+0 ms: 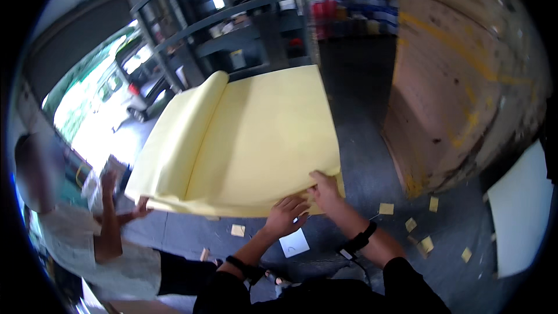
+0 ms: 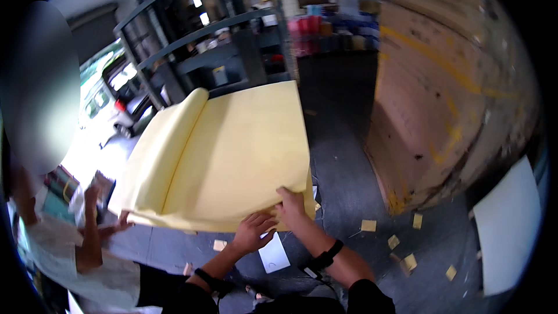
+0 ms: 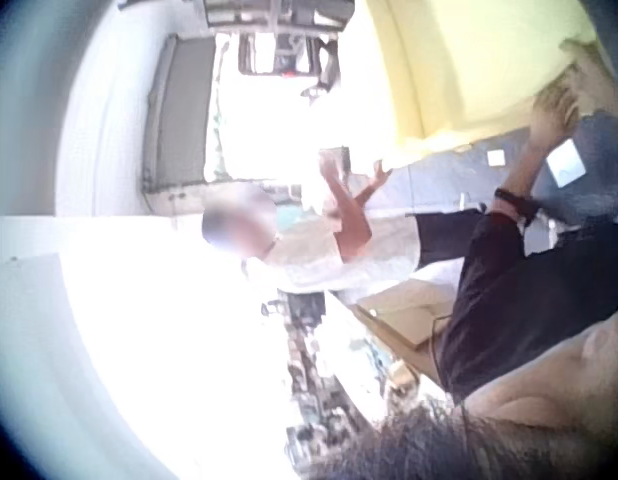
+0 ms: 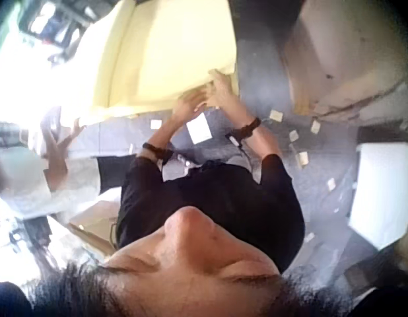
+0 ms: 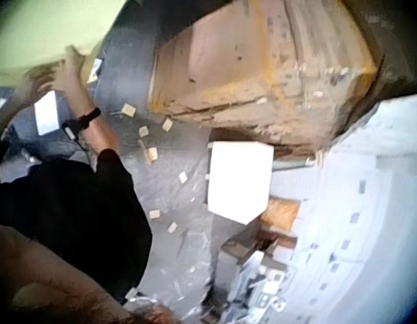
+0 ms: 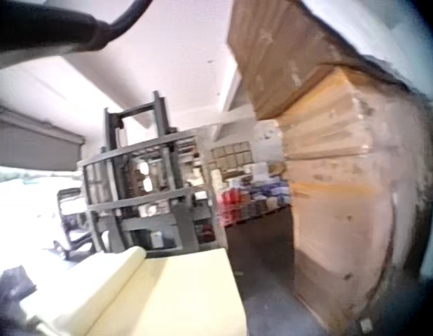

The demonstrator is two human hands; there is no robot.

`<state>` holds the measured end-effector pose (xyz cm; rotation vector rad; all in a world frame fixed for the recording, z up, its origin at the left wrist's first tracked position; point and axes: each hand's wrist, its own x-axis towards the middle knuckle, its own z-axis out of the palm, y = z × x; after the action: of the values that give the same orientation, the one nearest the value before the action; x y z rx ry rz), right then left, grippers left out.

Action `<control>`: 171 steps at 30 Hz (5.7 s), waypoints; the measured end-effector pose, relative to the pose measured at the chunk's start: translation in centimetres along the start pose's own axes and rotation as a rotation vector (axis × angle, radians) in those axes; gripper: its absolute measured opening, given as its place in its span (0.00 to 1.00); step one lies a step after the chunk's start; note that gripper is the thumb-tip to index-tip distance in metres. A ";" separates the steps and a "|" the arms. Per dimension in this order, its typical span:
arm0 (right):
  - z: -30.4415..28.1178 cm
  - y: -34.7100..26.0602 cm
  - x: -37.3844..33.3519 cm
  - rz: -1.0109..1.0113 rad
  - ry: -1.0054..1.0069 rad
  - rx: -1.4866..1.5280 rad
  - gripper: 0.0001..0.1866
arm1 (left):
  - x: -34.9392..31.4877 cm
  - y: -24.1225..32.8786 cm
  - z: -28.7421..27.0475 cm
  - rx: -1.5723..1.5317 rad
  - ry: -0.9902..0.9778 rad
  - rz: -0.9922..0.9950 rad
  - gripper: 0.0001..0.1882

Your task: The person places white rectangular items into clear plastic bags and seals them with tape. They then move a hand truck loaded with wrapped packages across the warehouse floor. Finally, they handle a large stack of yellow foam sheets, folding and separating them.

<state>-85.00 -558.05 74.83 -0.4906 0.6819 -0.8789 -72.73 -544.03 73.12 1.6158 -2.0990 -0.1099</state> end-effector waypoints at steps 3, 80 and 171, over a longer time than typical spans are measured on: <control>3.6 -1.2 -0.2 -0.024 -0.120 0.067 0.19 | 1.1 -0.2 0.7 0.295 0.107 -0.100 0.34; -9.3 -2.2 -2.2 0.040 -0.094 -0.517 0.21 | -0.5 -3.0 6.1 0.191 0.410 -0.175 0.28; -2.4 -3.6 -1.4 -0.294 0.202 -0.254 0.20 | 10.8 -9.9 -10.0 -0.298 -0.437 0.357 0.34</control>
<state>-89.25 -559.17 75.90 -0.7493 0.9279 -1.1348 -61.73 -554.77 82.01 1.0927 -2.5130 -0.6720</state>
